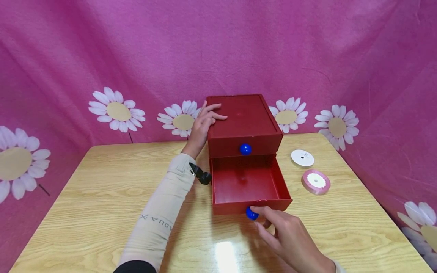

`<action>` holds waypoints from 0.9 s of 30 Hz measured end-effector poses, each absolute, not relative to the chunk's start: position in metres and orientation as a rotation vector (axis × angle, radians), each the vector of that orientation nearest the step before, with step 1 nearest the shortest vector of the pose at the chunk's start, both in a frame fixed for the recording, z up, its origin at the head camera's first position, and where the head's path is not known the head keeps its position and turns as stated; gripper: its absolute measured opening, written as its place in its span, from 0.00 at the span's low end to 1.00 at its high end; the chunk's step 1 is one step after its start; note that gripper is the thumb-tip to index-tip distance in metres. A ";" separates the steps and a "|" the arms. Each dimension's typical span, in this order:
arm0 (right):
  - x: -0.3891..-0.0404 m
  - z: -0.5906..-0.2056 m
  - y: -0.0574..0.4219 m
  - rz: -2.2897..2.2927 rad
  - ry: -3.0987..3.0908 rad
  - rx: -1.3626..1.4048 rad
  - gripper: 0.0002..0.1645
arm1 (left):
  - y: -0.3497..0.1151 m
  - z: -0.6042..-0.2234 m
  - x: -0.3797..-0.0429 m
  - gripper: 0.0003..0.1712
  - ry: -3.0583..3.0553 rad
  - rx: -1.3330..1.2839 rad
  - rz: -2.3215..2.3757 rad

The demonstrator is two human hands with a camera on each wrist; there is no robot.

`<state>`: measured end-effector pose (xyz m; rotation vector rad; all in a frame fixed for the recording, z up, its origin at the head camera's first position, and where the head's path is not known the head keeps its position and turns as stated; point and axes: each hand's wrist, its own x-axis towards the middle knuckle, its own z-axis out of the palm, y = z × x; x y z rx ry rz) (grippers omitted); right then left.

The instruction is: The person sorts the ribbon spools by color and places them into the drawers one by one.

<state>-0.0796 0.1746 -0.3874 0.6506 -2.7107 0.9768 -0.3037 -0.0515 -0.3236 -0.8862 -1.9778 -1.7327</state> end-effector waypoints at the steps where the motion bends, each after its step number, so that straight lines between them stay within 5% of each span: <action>1: -0.079 -0.387 0.175 0.985 -2.713 0.651 0.26 | -0.051 -0.324 -0.304 0.21 -1.977 -0.885 -1.732; 27: -0.076 -0.400 0.207 0.935 -2.650 0.603 0.20 | -0.053 -0.343 -0.328 0.23 -1.976 -0.866 -1.721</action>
